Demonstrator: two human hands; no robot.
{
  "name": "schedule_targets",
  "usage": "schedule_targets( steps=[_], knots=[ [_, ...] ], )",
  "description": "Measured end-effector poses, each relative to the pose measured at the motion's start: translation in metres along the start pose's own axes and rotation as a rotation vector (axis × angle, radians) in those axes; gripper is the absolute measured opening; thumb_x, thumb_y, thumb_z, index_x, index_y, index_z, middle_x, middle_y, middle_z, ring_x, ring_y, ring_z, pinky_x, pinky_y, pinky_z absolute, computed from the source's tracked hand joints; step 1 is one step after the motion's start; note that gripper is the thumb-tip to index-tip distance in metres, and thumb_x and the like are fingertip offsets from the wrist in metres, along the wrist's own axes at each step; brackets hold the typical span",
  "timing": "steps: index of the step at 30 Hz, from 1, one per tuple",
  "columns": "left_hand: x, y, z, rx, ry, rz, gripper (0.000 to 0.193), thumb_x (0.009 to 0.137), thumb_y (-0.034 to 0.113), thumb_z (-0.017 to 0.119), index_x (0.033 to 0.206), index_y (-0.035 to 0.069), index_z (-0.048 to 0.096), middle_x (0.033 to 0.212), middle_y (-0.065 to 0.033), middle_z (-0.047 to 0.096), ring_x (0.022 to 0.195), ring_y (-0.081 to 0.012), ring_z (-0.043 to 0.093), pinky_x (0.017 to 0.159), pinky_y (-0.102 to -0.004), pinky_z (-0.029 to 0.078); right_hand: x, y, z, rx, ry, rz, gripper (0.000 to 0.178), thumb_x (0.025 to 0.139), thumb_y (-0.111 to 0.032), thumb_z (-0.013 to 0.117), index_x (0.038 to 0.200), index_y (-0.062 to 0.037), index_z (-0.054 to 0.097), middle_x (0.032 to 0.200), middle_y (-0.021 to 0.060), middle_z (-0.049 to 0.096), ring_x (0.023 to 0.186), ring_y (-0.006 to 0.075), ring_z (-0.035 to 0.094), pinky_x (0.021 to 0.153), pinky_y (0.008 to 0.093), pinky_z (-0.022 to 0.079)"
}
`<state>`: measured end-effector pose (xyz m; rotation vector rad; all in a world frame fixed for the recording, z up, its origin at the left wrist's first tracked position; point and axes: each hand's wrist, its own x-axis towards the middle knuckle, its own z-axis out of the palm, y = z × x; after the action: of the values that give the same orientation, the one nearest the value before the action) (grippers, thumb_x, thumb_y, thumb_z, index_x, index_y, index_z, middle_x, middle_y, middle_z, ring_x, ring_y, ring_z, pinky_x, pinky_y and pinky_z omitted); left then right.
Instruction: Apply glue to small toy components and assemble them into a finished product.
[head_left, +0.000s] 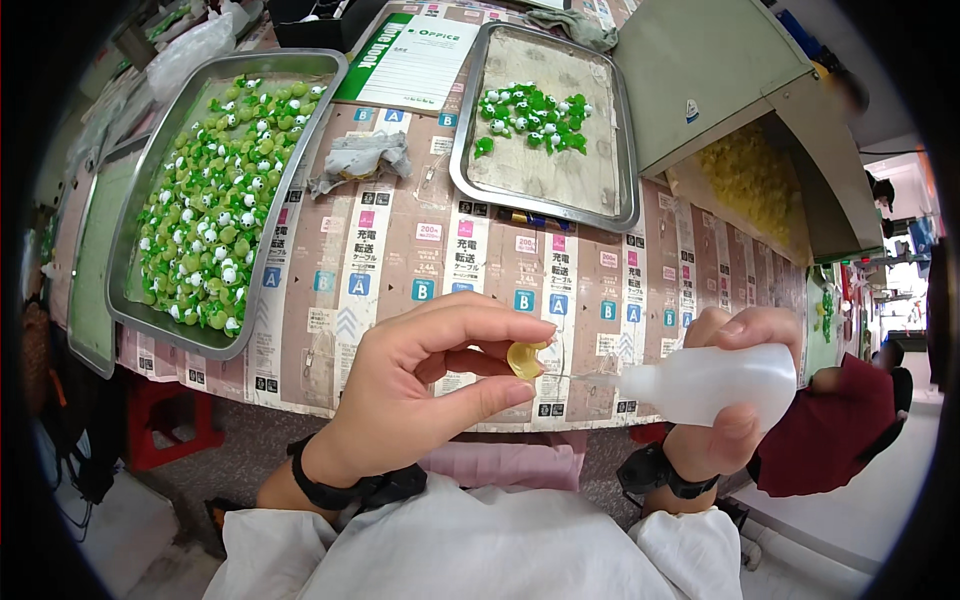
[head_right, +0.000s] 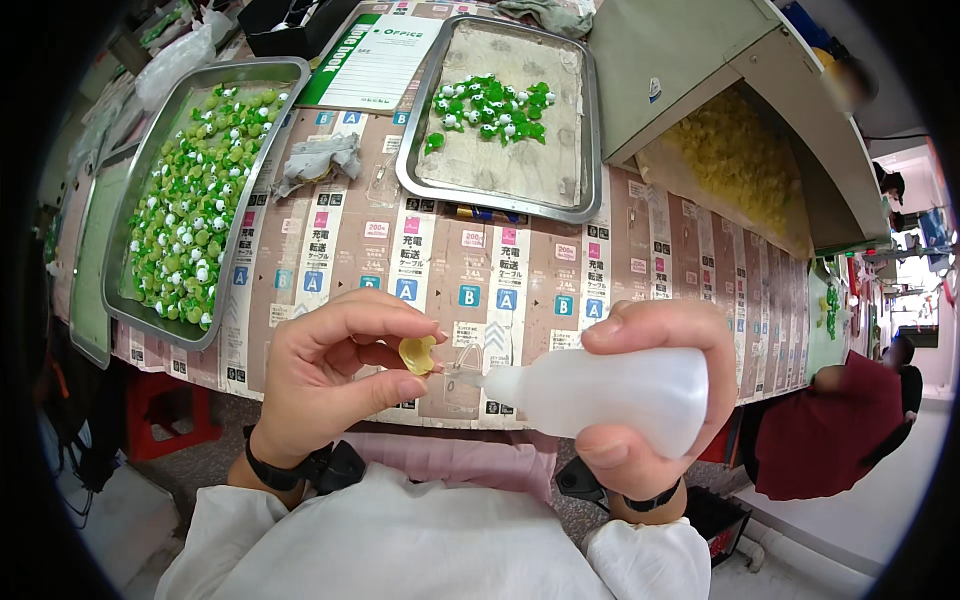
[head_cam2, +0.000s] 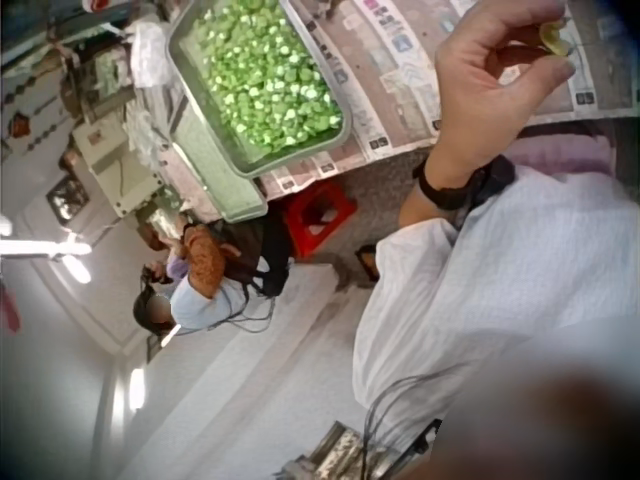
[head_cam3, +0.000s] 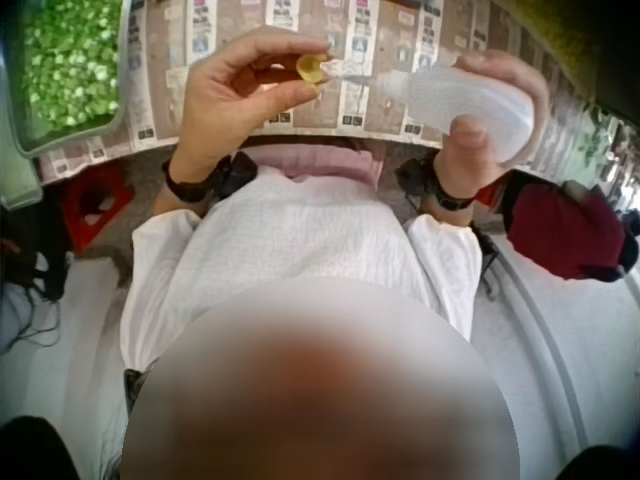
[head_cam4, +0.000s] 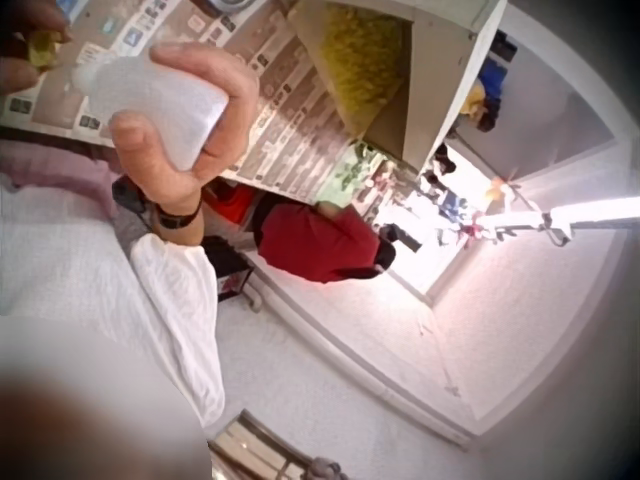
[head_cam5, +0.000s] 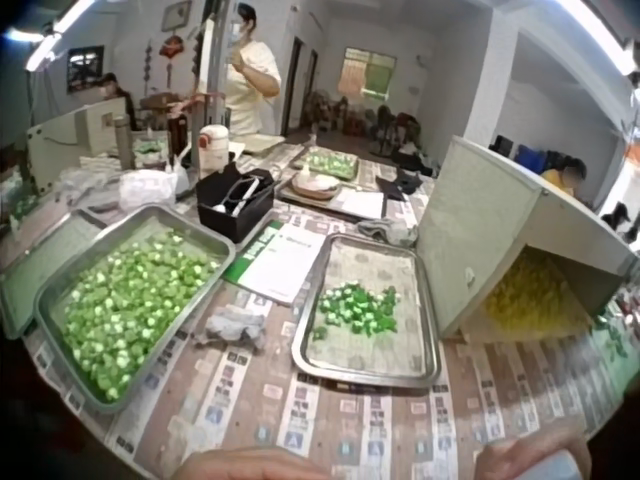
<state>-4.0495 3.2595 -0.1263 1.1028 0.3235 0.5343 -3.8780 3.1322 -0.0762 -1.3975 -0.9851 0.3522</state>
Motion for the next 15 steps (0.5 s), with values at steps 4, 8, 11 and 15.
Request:
schedule_targets(
  steps=[4, 8, 11, 15],
  knots=[
    [-0.0010, -0.0008, -0.0005, 0.158, -0.008, 0.073, 0.034, 0.069, -0.011, 0.067, 0.102, -0.005, 0.060, 0.101, -0.0136, 0.057, 0.092, -0.0184, 0.059, 0.079, -0.0270, 0.052, -0.0022, -0.0023, 0.0026, -0.014, -0.124, -0.018, 0.054, 0.066, -0.039, 0.077, 0.094, 0.0004, 0.053, 0.087, 0.0085, 0.056, 0.072, 0.0137, 0.055, 0.064, 0.0239, 0.045],
    [0.0008, -0.0012, 0.0003, 0.189, -0.006, 0.086, 0.035, 0.068, -0.011, 0.067, 0.102, -0.004, 0.060, 0.101, -0.0135, 0.057, 0.091, -0.0181, 0.059, 0.079, -0.0267, 0.051, -0.0015, 0.0012, 0.0008, -0.056, -0.139, -0.090, 0.048, 0.067, -0.032, 0.077, 0.094, 0.0002, 0.054, 0.088, 0.0089, 0.056, 0.074, 0.0156, 0.057, 0.065, 0.0249, 0.046],
    [-0.0002, -0.0018, -0.0010, 0.184, -0.004, 0.084, 0.035, 0.068, -0.011, 0.068, 0.101, -0.004, 0.060, 0.101, -0.0136, 0.057, 0.091, -0.0181, 0.059, 0.079, -0.0266, 0.051, -0.0015, 0.0008, 0.0038, -0.039, -0.161, -0.090, 0.043, 0.069, -0.027, 0.076, 0.095, 0.0003, 0.054, 0.088, 0.0094, 0.057, 0.076, 0.0167, 0.057, 0.066, 0.0258, 0.046],
    [-0.0006, -0.0012, -0.0028, 0.185, -0.002, 0.088, 0.035, 0.069, -0.011, 0.067, 0.102, -0.004, 0.060, 0.101, -0.0139, 0.058, 0.091, -0.0180, 0.059, 0.079, -0.0265, 0.051, 0.0029, 0.0031, 0.0049, -0.074, -0.220, -0.149, 0.042, 0.068, -0.022, 0.075, 0.096, 0.0015, 0.054, 0.090, 0.0105, 0.058, 0.077, 0.0175, 0.058, 0.066, 0.0268, 0.047]
  ],
)
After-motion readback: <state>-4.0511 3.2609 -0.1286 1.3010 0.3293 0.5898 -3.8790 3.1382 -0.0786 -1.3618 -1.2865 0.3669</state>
